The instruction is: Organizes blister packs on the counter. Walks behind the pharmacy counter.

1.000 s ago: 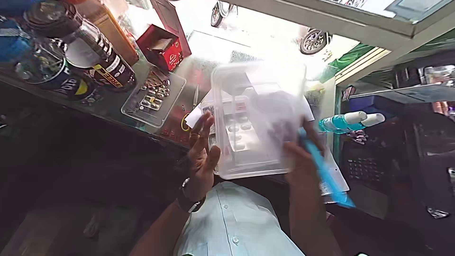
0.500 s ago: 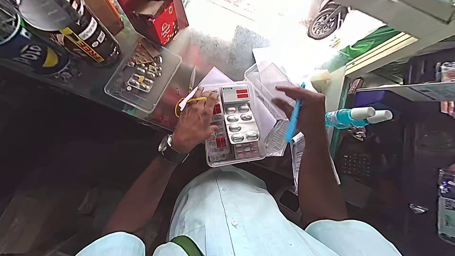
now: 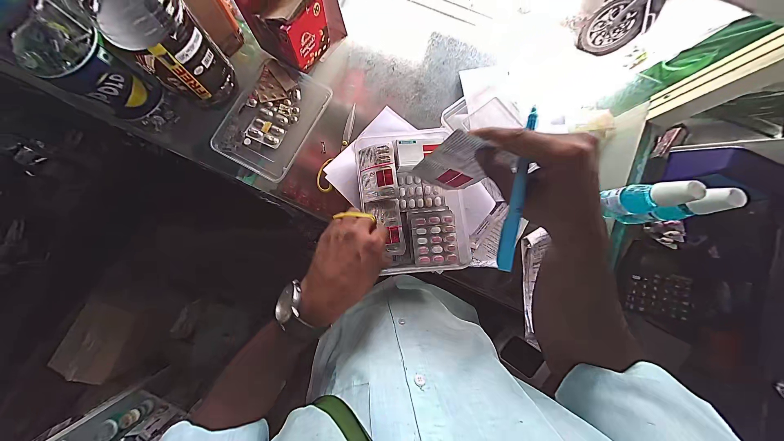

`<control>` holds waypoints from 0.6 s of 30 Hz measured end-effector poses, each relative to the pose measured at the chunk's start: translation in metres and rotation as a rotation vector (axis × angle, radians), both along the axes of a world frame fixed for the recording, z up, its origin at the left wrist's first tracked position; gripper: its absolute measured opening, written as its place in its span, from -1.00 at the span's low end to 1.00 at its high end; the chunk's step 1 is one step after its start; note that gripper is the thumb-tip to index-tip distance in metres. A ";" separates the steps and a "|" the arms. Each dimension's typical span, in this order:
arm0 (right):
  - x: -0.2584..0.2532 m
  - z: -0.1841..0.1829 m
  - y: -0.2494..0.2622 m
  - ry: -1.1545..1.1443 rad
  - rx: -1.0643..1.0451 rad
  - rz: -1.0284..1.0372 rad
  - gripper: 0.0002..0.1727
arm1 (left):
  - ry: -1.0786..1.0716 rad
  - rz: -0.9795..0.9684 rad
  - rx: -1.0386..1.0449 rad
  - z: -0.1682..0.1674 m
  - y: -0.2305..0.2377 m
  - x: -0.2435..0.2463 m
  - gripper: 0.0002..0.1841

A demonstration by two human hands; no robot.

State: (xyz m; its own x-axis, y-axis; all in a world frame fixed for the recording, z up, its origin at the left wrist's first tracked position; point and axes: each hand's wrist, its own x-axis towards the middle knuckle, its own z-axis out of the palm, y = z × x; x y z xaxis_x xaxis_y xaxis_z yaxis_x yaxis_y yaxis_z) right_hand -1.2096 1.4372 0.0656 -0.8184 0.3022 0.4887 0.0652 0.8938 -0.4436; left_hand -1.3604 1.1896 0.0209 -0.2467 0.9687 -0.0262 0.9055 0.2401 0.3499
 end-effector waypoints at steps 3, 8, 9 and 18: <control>0.012 0.010 0.014 0.184 -0.119 -0.149 -0.69 | 0.121 0.048 -0.060 -0.008 0.006 0.020 -0.62; 0.031 -0.020 0.082 0.056 -0.312 -0.444 -0.56 | 0.228 0.049 -0.012 -0.023 0.021 0.017 -0.55; 0.032 -0.033 0.097 0.014 -0.392 -0.471 -0.56 | 0.209 0.036 0.013 -0.022 0.020 0.015 -0.60; 0.030 -0.059 0.060 -0.021 -0.206 -0.413 -0.51 | -0.004 0.142 0.323 0.000 0.024 -0.020 -0.60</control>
State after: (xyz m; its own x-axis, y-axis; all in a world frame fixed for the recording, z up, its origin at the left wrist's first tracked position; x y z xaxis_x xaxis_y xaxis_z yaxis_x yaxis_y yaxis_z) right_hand -1.1797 1.4970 0.0063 -0.6182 0.6940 0.3689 0.4079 0.6845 -0.6042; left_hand -1.3808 1.2132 0.0212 -0.3801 0.8831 0.2751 0.8695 0.2397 0.4318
